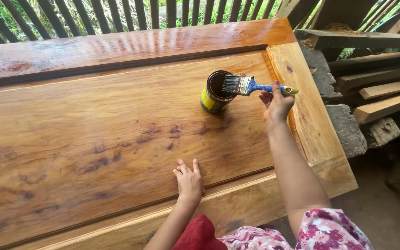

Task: Applying varnish or wood stain to a wooden door using a brush.

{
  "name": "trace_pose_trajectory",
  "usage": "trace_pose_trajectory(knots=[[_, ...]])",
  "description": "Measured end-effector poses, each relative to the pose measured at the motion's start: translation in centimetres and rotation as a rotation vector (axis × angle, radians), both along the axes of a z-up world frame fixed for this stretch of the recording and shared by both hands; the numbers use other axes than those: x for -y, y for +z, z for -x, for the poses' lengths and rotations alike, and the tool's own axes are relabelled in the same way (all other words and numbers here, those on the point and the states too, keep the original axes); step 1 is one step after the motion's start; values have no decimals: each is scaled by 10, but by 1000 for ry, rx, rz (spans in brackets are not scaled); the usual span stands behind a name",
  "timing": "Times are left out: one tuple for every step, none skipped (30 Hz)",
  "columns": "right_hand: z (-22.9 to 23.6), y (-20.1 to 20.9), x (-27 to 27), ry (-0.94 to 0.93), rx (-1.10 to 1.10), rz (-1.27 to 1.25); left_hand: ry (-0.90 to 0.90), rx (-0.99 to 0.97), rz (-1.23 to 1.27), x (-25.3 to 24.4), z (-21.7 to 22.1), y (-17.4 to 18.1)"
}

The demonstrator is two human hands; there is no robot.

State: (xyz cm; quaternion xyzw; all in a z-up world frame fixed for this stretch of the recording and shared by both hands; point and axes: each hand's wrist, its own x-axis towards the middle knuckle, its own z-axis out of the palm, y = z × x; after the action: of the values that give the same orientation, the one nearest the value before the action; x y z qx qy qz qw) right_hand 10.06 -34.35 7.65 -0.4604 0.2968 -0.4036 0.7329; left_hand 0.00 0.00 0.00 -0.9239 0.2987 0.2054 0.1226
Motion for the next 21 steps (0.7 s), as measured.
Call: trace_pose_trajectory(knots=[[0,-4,0,-1,1,2,-1,1,2,0,0,3],[1,-7,0,22,-11,51,3,-19,-4,0,0,6],[1,-11,0,43,-20,99,6,-37,-11,1,0,8],[1,-9,-5,41,-18,100,4,-35,-10,0,0,10],[1,-6,-9,82,-54,123,24,-43,5,0,1,12],[2,-3,-14,123,-89,147,43,-52,21,-1,1,14],[1,1,-17,126,-86,148,46,-48,22,1,1,12],[0,6,-19,141,-62,127,53,-35,27,2,0,9],[0,9,-23,161,-42,103,66,-26,29,2,3,7],[3,9,-23,169,-43,101,74,-28,27,3,4,7],[3,9,-23,245,-32,346,78,-33,14,4,4,7],[3,9,-22,319,-17,592,82,-38,1,5,3,8],[-3,9,-22,327,-11,590,91,-35,-2,5,3,9],[-8,9,-21,344,-14,879,120,-46,0,6,3,11],[-9,10,-17,348,-22,1169,140,-60,3,9,4,13],[-11,20,-22,346,-21,1167,139,-58,1,9,4,4],[-11,30,-26,326,-31,1316,163,-28,10,10,5,-5],[-11,41,-29,305,-43,1466,187,1,19,13,6,-14],[-15,32,-20,305,-38,1461,189,4,15,15,6,-5],[-19,23,-11,325,15,1224,212,-27,-7,19,6,4],[-24,13,-4,347,67,981,241,-60,-33,20,8,12]])
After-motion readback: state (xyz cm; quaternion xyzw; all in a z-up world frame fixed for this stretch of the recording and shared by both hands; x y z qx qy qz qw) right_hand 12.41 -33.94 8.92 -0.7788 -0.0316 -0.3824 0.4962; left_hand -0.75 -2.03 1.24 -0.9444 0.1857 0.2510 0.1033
